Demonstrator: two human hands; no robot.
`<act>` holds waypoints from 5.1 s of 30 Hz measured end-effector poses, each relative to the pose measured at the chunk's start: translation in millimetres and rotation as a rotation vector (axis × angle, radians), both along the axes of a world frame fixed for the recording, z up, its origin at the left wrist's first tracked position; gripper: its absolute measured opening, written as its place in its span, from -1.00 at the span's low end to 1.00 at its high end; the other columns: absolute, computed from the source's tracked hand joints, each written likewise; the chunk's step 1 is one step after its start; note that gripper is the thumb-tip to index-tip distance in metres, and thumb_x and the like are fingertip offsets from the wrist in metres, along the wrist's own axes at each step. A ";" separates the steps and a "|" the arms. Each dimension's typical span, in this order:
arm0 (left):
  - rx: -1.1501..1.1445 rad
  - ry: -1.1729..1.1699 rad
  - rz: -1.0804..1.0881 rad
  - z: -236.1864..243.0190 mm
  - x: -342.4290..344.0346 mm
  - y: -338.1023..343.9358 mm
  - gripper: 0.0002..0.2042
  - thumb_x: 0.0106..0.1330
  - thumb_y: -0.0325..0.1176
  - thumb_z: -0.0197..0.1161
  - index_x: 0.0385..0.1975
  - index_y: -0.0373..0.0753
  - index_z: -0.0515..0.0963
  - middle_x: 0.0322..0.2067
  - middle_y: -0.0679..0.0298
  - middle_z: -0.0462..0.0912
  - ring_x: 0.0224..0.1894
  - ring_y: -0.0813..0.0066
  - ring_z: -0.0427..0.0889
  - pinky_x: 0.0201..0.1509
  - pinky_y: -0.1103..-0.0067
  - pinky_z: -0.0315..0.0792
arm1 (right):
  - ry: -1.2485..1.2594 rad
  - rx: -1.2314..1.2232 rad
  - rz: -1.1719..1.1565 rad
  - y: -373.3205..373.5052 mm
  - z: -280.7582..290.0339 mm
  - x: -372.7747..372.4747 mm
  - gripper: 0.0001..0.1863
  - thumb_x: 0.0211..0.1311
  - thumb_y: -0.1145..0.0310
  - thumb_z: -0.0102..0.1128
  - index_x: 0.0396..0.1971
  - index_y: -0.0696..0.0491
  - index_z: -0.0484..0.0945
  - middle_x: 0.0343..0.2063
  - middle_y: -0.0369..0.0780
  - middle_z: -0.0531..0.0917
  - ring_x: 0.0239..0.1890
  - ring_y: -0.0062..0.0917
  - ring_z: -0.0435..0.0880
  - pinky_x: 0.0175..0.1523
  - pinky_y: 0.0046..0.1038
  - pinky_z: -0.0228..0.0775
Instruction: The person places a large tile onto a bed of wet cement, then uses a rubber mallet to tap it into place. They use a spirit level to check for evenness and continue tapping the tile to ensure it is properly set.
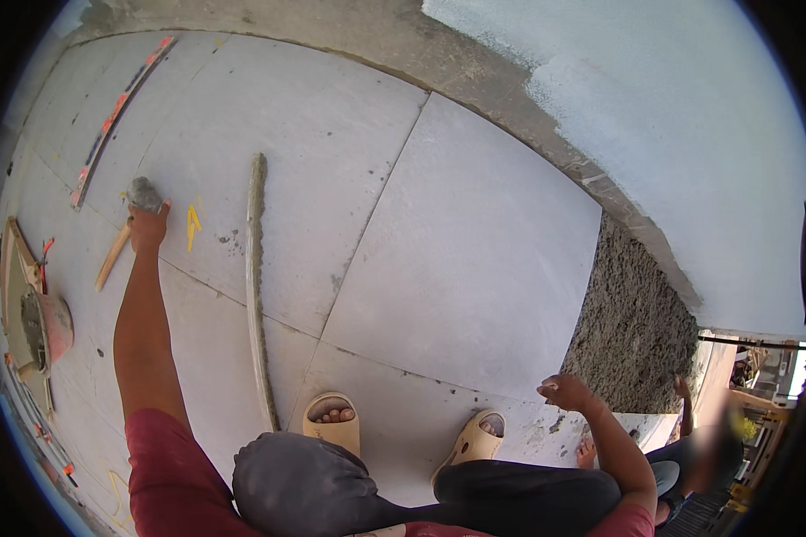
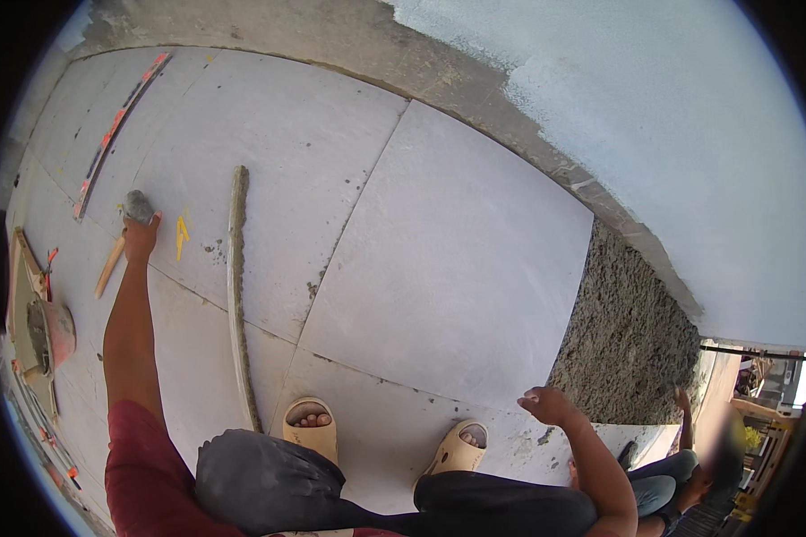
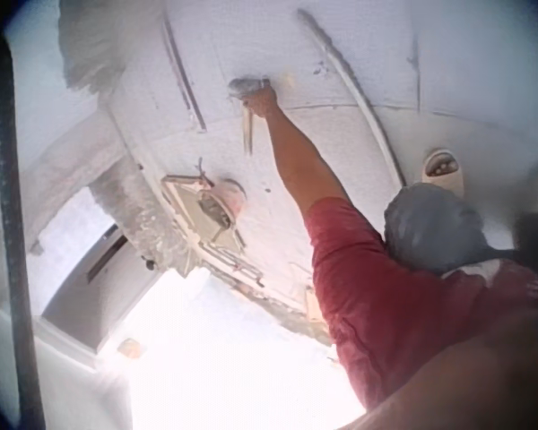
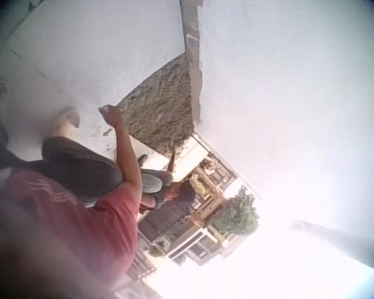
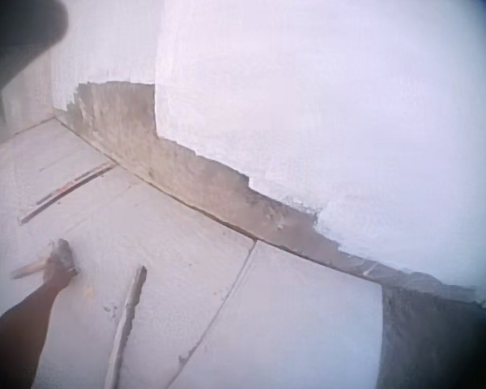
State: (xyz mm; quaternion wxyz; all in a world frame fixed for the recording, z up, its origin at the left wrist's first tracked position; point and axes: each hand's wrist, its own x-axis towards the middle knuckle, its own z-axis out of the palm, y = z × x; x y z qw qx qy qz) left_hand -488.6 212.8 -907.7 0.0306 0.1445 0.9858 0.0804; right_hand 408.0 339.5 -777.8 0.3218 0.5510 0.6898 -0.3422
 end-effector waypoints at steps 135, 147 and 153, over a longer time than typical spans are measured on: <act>-0.793 -0.239 -1.256 48.3 561.1 178.1 0.39 -0.14 0.06 0.64 0.53 0.00 -0.41 0.54 0.04 -0.48 0.54 -0.24 -0.32 0.35 -0.18 0.23 | 1.035 0.302 -0.787 -103.7 -22.0 12.7 -0.43 0.40 -0.12 0.12 -0.45 0.19 0.53 -0.73 -0.15 0.45 -0.62 -0.50 0.41 -0.47 -0.35 0.29; -0.601 -0.425 -0.769 50.7 545.3 154.0 0.54 -0.31 0.38 0.56 0.52 -0.19 -0.44 0.51 -0.15 -0.53 0.54 -0.26 -0.39 0.40 -0.22 0.03 | 0.898 0.301 -0.557 17.0 24.5 -24.3 -0.38 0.49 -0.15 -0.07 -0.51 0.16 0.45 -0.74 -0.28 0.44 -0.63 -0.61 0.41 -0.51 -0.43 0.25; -0.606 -0.512 -0.772 55.8 531.1 141.2 0.49 -0.18 0.38 0.51 0.50 -0.25 -0.49 0.51 -0.11 -0.58 0.53 -0.21 -0.53 0.44 -0.21 -0.06 | 1.398 0.497 -0.368 109.5 122.3 -128.7 -0.43 0.52 -0.17 -0.15 -0.45 0.05 0.43 -0.74 -0.37 0.40 -0.73 -0.76 0.37 -0.63 -0.67 0.16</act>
